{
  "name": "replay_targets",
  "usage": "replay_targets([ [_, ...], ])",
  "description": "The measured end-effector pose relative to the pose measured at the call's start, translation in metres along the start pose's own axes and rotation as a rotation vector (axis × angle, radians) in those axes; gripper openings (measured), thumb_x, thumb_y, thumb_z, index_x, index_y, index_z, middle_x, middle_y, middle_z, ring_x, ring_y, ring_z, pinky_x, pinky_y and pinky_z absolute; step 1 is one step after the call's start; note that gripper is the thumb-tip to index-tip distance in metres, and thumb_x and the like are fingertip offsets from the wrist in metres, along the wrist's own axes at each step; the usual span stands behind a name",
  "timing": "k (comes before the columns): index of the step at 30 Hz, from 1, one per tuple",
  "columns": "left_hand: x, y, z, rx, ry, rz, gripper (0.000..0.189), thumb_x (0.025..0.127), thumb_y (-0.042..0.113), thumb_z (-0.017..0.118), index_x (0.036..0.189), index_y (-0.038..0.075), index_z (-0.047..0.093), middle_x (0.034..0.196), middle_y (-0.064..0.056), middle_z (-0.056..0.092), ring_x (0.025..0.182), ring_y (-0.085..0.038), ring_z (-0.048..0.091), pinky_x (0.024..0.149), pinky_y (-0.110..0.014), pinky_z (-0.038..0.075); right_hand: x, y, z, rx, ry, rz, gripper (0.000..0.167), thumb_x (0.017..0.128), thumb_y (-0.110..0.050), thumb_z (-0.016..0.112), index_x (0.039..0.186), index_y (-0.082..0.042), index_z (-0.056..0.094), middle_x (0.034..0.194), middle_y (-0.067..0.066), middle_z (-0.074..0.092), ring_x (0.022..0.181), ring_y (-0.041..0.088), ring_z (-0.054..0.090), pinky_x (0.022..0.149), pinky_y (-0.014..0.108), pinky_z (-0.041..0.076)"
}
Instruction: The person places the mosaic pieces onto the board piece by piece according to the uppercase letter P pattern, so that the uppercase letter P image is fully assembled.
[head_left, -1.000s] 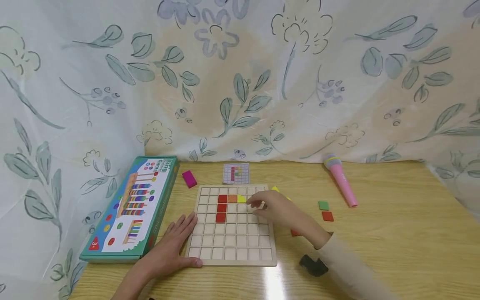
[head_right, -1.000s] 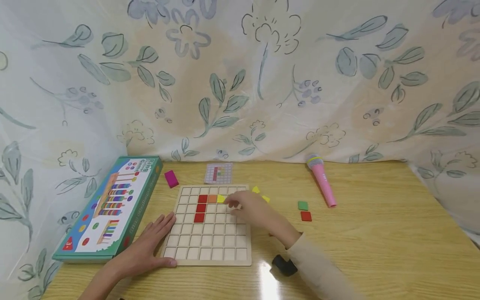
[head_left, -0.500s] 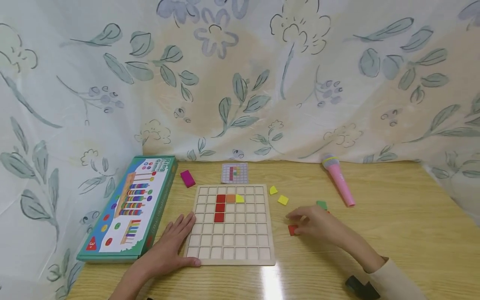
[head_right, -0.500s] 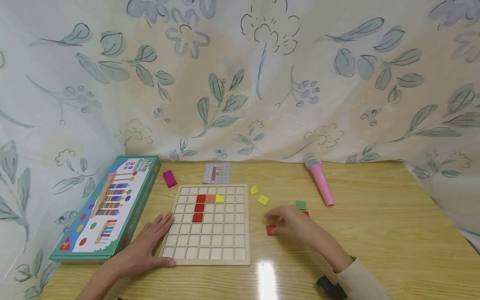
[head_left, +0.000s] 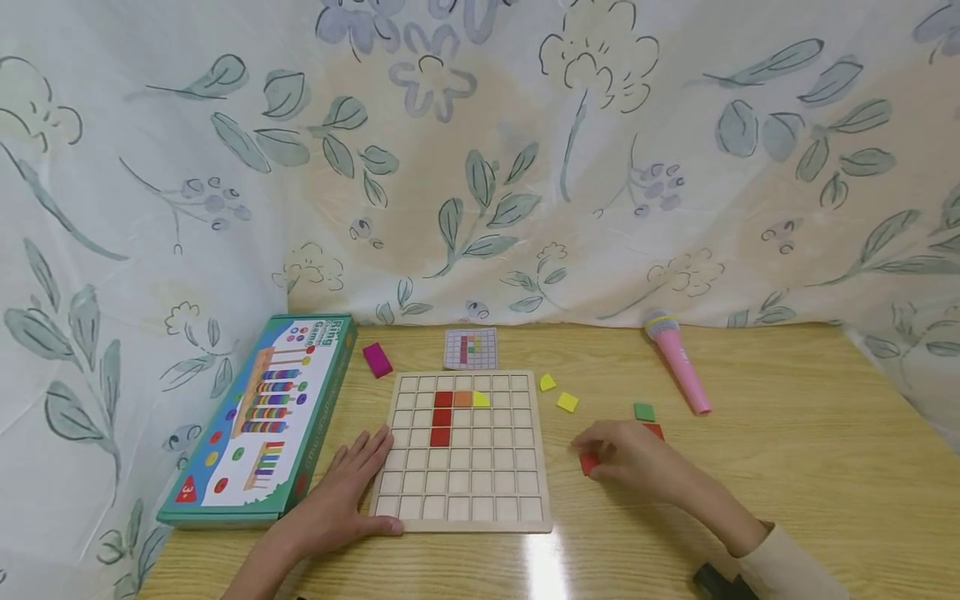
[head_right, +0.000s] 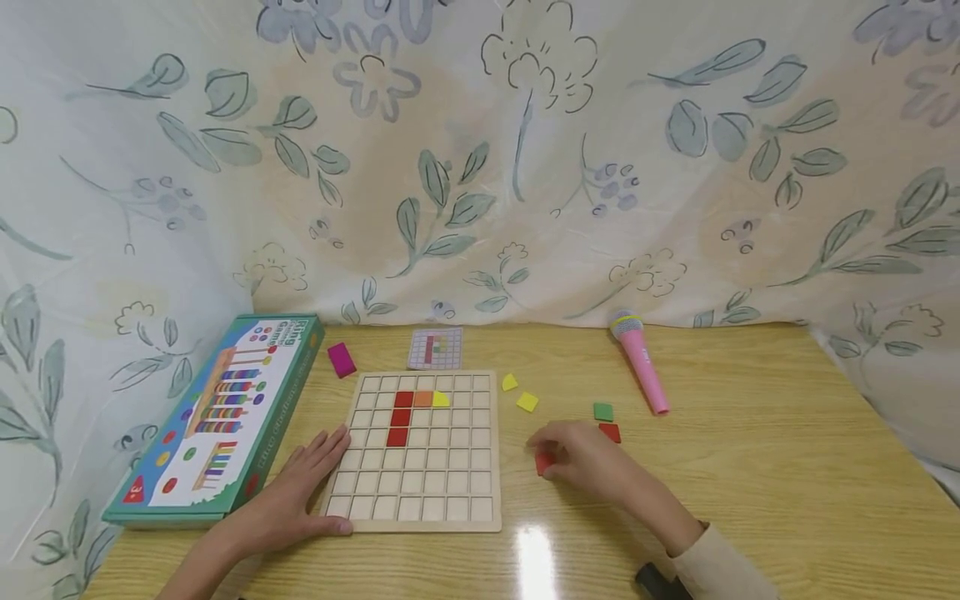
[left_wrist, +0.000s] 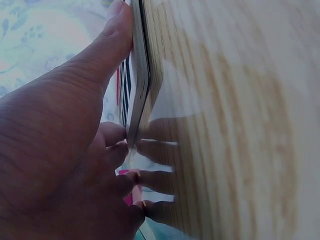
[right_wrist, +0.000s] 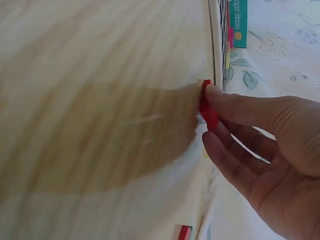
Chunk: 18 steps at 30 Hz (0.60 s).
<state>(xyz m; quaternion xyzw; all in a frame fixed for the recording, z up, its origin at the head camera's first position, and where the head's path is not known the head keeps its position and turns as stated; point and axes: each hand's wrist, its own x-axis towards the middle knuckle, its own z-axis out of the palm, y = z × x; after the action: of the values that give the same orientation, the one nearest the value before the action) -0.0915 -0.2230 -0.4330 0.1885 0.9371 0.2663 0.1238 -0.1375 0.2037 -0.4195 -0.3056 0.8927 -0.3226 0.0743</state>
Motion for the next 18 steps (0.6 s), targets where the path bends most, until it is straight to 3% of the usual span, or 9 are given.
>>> replay_targets([
  [5, 0.0, 0.001, -0.001, -0.003, -0.008, -0.01, 0.114, 0.074, 0.068, 0.069, 0.157, 0.008, 0.018, 0.164, -0.009, 0.014, 0.148, -0.041, 0.005, 0.117, -0.062, 0.005, 0.005, -0.003, -0.002, -0.019, -0.014, -0.015, 0.035, 0.077, 0.0, 0.08, 0.11, -0.004, 0.071, 0.087, -0.009, 0.067, 0.082, 0.007, 0.062, 0.072, 0.026, 0.056],
  [18, 0.001, 0.002, -0.002, -0.009, -0.024, -0.025, 0.114, 0.074, 0.067, 0.07, 0.157, 0.008, 0.018, 0.164, -0.009, 0.013, 0.149, -0.04, 0.004, 0.118, -0.06, 0.004, 0.032, -0.022, -0.004, -0.034, -0.02, -0.081, 0.032, 0.078, 0.003, 0.078, 0.108, -0.001, 0.07, 0.079, -0.011, 0.063, 0.076, 0.005, 0.058, 0.068, 0.026, 0.055],
])
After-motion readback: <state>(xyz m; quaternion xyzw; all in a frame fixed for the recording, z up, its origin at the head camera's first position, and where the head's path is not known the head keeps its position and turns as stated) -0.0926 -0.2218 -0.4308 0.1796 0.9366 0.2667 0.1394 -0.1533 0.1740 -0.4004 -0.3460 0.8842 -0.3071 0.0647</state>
